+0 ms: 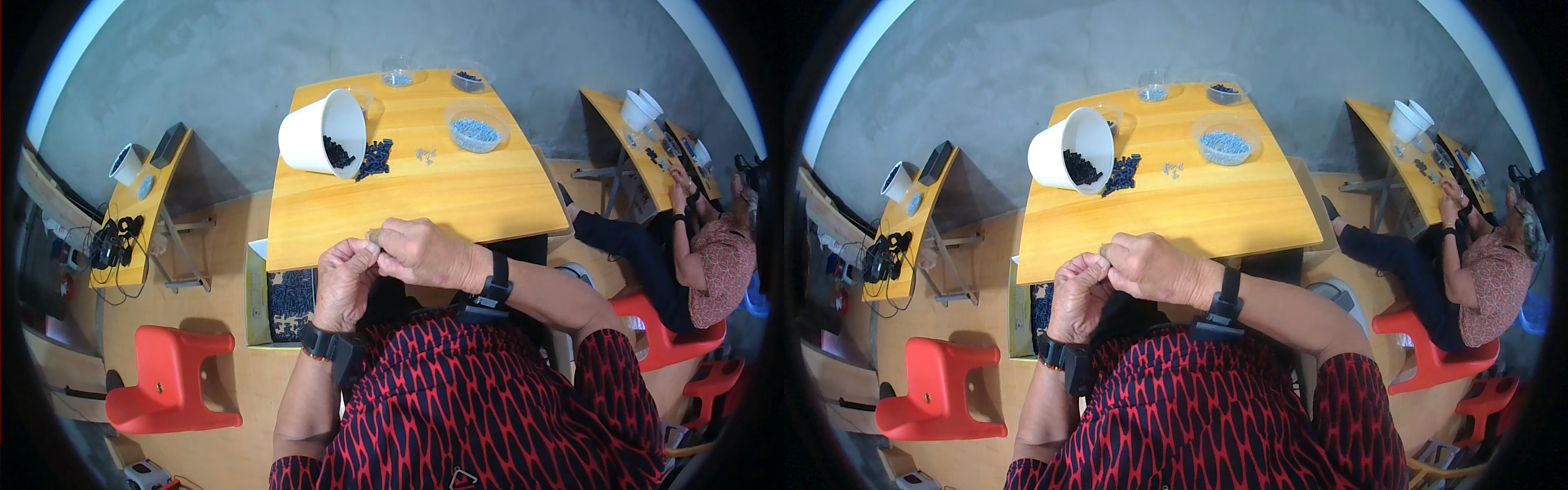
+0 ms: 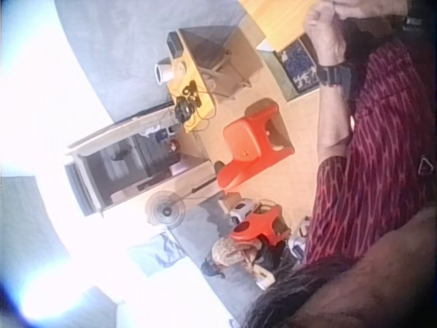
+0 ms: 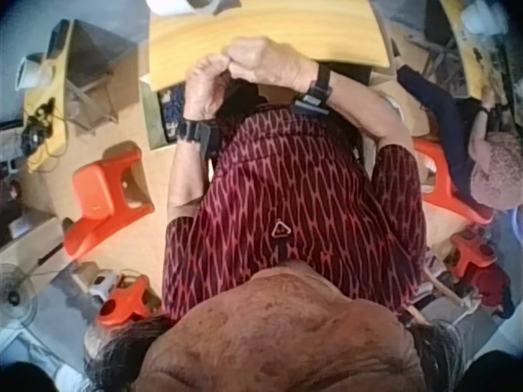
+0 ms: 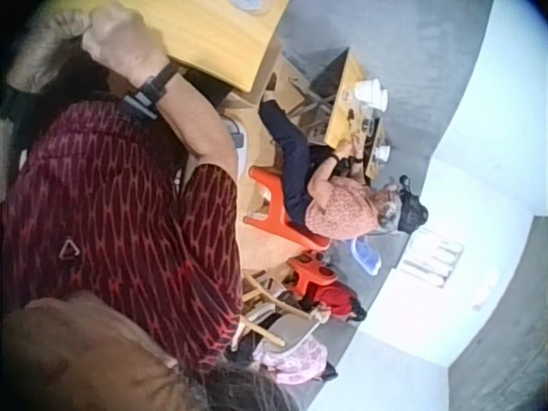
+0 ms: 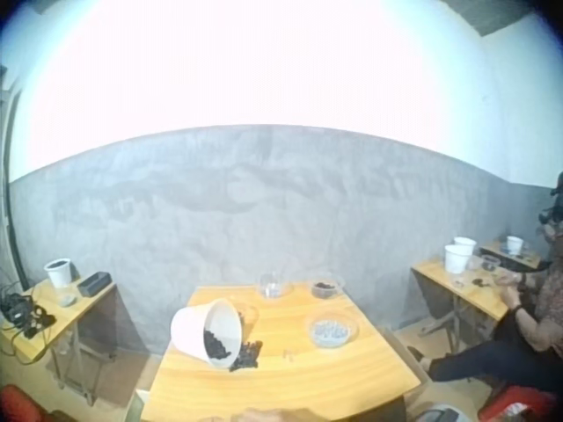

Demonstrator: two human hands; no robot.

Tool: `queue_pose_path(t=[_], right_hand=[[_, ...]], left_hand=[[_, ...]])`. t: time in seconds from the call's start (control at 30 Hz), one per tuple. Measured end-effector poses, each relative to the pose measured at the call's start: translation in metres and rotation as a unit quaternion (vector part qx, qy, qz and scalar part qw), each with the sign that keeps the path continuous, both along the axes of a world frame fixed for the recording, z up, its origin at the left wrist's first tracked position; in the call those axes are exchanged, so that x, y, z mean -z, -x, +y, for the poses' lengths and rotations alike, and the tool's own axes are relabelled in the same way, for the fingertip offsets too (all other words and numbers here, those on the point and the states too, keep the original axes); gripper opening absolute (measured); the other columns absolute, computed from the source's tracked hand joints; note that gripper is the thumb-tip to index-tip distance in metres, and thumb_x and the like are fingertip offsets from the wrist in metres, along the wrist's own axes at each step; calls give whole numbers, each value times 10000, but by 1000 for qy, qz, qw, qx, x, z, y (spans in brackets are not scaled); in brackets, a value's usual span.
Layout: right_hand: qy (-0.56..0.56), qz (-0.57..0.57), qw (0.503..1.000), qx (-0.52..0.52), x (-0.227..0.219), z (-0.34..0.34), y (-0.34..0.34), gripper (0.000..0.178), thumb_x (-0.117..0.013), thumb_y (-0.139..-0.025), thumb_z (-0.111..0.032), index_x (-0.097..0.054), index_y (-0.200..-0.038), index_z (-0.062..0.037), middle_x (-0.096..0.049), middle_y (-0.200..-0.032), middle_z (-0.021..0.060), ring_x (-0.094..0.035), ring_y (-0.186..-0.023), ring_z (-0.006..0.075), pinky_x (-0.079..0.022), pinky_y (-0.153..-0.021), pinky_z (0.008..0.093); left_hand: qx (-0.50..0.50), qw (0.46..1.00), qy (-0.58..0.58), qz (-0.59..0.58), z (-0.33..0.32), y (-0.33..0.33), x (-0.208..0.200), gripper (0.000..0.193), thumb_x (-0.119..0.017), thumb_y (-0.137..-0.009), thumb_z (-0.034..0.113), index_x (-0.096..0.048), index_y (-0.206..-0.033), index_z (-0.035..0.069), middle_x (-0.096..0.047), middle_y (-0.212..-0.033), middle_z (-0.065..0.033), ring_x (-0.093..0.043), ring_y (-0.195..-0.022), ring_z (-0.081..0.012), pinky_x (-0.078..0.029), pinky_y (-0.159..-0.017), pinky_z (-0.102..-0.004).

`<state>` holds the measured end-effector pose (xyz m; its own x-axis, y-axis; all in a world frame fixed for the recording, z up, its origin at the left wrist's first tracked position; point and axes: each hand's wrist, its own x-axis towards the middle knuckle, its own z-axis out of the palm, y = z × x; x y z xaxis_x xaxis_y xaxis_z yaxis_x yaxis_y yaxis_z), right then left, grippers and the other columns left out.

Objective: Assembling small black plastic components by fitting them onto narrow tubes or pegs.

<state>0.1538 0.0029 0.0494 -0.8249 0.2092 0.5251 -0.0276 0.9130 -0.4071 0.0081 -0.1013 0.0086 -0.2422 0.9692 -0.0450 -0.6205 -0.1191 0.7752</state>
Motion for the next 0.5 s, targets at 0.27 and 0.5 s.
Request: queue_pose_path(t=[0.27,0.5], right_hand=[[118,-11,974,195,32,96,16,208,-650,-821,-88,-632,-966,62,-655,-866,251,-647,-840,416,-518,-755,444],[129,-82,956,252,36,131,43,201,-668,-816,-105,-650,-900,76,-663,-874,276,-653,-911,425,-507,-802,470]], left_hand=[[-515,848,58,114,-11,95,11,43,-667,-872,48,-647,-907,35,-631,-798,-41,-547,-660,-73,-453,-561,-200],[-561,800,190,95,-29,146,65,127,-656,-837,55,-534,-853,24,-573,-831,-44,-517,-720,-149,-463,-692,-334]])
